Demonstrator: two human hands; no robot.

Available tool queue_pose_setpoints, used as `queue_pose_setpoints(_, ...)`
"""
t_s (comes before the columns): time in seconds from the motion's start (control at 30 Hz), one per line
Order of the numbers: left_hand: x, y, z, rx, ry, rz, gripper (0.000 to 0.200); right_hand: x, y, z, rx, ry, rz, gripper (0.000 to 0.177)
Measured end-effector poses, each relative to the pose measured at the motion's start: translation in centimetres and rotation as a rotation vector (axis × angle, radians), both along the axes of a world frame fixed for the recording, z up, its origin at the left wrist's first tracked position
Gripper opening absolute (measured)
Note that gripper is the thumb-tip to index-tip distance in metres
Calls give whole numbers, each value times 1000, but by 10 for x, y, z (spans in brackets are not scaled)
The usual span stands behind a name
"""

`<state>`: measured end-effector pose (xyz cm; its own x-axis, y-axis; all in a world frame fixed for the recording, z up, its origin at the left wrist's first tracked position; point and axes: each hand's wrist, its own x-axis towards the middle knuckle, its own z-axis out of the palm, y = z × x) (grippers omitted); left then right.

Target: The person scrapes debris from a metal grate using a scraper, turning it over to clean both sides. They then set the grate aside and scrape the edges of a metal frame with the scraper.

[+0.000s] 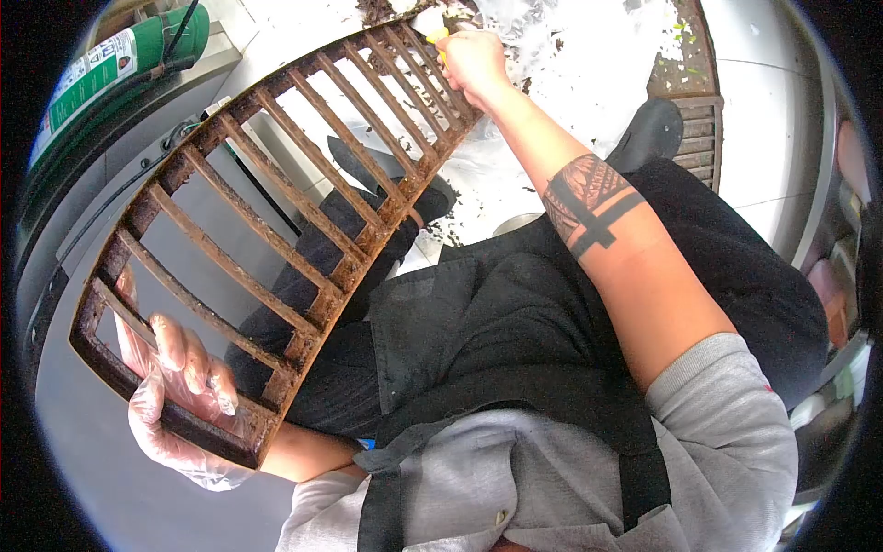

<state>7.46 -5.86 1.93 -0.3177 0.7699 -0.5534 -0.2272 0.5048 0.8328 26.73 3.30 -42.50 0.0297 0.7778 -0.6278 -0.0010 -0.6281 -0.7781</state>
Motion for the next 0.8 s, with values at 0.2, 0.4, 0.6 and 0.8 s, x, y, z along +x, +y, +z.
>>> queue_pose_setpoints(0.2, 2, 1, 1, 5, -46, 3, 90, 16, -1, 21, -218, 199, -32, 20)
queue_pose_setpoints(0.4, -4, -2, 2, 3, -64, -21, 89, 1, -3, 50, 135, -367, 225, 28)
queue_pose_setpoints(0.6, -1, 0, 3, -9, -66, -32, 89, -18, -7, 61, 121, -355, 133, 25)
queue_pose_setpoints(0.8, 2, 3, 7, -30, -44, -25, 89, -16, 14, 47, -182, 25, 13, 18)
